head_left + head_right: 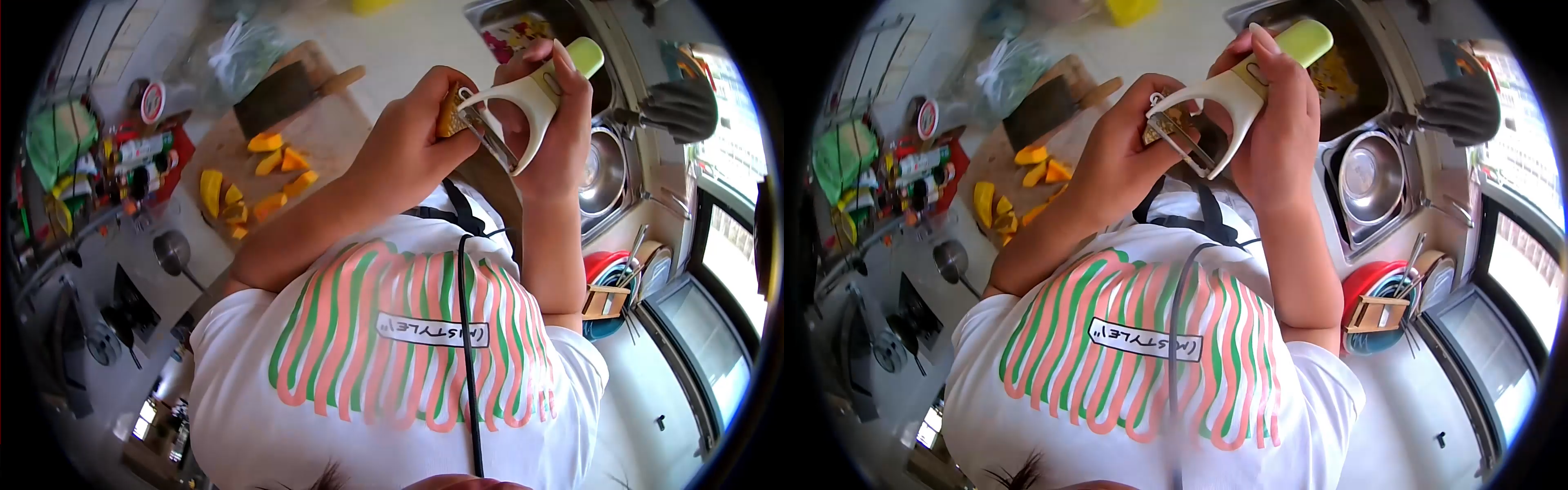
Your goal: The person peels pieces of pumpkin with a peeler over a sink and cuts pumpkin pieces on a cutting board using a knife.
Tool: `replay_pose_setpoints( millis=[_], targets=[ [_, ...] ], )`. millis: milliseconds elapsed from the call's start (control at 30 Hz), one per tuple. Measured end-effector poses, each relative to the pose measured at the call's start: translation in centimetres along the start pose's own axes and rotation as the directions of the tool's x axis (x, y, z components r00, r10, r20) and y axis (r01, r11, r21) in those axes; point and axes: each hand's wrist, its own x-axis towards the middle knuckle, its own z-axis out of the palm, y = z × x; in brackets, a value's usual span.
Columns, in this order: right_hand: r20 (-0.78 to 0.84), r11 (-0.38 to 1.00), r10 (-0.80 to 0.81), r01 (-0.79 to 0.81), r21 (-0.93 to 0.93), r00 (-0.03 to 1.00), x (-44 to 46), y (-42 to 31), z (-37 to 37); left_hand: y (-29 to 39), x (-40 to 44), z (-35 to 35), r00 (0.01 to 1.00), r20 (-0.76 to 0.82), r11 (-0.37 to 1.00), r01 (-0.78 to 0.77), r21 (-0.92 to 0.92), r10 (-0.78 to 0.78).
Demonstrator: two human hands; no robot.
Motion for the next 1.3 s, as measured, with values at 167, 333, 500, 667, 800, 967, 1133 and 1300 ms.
replay_pose_setpoints(
  millis=[167,333,500,667,800,967,1133,1300],
  targets=[
    [-0.145,0.984,-0.15,0.133,-0.123,0.978,-0.4,-3.8,-4.1,1.0,4.4,5.7,0.997,0.081,0.998,0.008,0.063,-0.013],
    [-0.046,0.985,-0.173,0.171,-0.037,0.984,-0.5,-6.5,-7.4,1.1,6.7,10.2,0.995,0.093,0.996,-0.04,-0.081,0.048],
    [-0.128,0.985,-0.173,0.17,-0.036,0.977,0.0,-8.3,-9.1,1.7,8.3,11.7,0.957,0.285,0.993,-0.013,-0.114,0.045],
    [-0.179,0.986,-0.147,0.128,-0.11,0.973,0.3,-9.0,-10.7,1.7,9.0,13.3,0.941,0.336,0.966,0.125,-0.228,-0.043],
    [-0.286,0.982,-0.191,0.181,-0.06,0.939,0.9,-9.7,-10.4,1.3,10.2,14.2,0.928,0.372,0.954,0.112,-0.28,0.0],
    [-0.24,0.984,-0.175,0.172,-0.035,0.955,1.5,-10.5,-12.4,1.7,11.8,14.8,0.922,0.386,0.95,0.147,-0.276,-0.031],
    [-0.269,0.977,-0.214,0.212,-0.036,0.939,2.1,-10.3,-12.9,1.3,12.6,14.3,0.88,0.472,0.939,0.212,-0.271,-0.062],
    [-0.167,0.97,-0.206,0.224,0.096,0.964,2.6,-9.4,-15.4,1.8,13.3,14.0,0.866,0.482,0.852,0.35,-0.391,-0.134]
  ],
)
